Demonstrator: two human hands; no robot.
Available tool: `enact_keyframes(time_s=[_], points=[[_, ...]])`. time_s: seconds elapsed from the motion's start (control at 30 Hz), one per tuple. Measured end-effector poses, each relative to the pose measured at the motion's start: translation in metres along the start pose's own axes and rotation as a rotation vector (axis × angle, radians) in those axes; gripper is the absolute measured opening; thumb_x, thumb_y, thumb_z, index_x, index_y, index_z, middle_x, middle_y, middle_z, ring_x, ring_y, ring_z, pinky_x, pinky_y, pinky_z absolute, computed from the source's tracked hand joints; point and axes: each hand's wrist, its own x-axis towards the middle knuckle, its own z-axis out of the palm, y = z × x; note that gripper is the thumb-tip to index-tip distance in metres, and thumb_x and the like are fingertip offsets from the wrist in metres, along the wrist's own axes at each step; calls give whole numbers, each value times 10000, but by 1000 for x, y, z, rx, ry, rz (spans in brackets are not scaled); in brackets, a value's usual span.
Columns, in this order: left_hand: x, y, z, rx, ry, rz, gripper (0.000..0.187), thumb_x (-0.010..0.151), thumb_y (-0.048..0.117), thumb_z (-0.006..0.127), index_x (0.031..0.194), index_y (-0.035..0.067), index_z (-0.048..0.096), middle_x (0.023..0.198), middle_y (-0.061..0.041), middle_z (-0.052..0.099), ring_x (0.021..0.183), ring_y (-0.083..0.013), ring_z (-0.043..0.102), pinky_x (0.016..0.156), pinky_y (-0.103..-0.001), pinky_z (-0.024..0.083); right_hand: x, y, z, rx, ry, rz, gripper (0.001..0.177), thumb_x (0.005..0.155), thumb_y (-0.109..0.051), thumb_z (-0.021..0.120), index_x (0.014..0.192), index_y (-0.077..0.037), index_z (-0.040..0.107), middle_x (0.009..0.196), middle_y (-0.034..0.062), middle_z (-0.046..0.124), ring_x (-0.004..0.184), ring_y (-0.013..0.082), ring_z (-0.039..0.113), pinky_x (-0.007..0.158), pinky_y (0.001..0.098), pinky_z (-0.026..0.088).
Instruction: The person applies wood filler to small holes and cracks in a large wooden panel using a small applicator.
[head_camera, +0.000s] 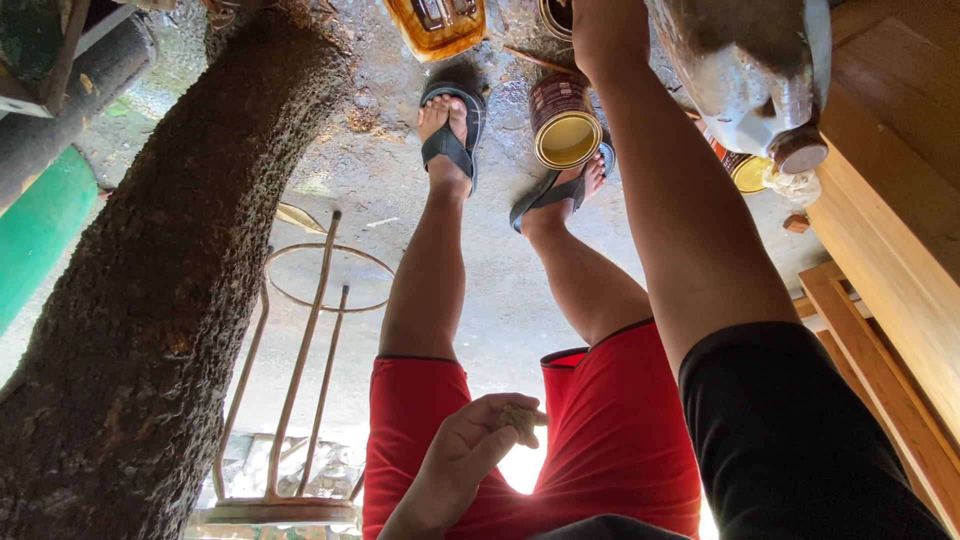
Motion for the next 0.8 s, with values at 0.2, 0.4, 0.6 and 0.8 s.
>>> enact_keyframes(time_s=[0.2,0.4,0.6,0.8], points=[[2,3,4,-11,-9,-3,350,971,51,514,1304,-32,584,1180,-133,708,994,-178,651,950,-343,559,-49,5,-20,20,82,106,248,1095,-163,531,896,-60,636,570,-16,539,396,93,415,317,279,328],[16,-6,5,-47,-16,-60,369,962,0,506,1322,-18,585,1174,-111,712,988,-168,648,944,-331,571,-107,77,15,-174,-248,444,62,1010,-144,616,997,-87,593,1089,197,545,780,390,618,662,532,529],[29,-23,-13,5,26,18,235,955,-7,509,1149,-21,642,1242,-139,664,964,-163,623,914,-318,558,-86,175,113,-114,-253,824,1178,843,-808,913,1334,62,288,1250,312,506,1113,435,601,870,524,596],[33,-47,-21,-9,44,26,344,959,25,528,1292,-34,589,1134,-147,730,981,-183,672,932,-357,585,-80,138,89,-228,-106,742,565,813,-630,817,890,-79,719,768,135,756,560,310,711,474,499,564]])
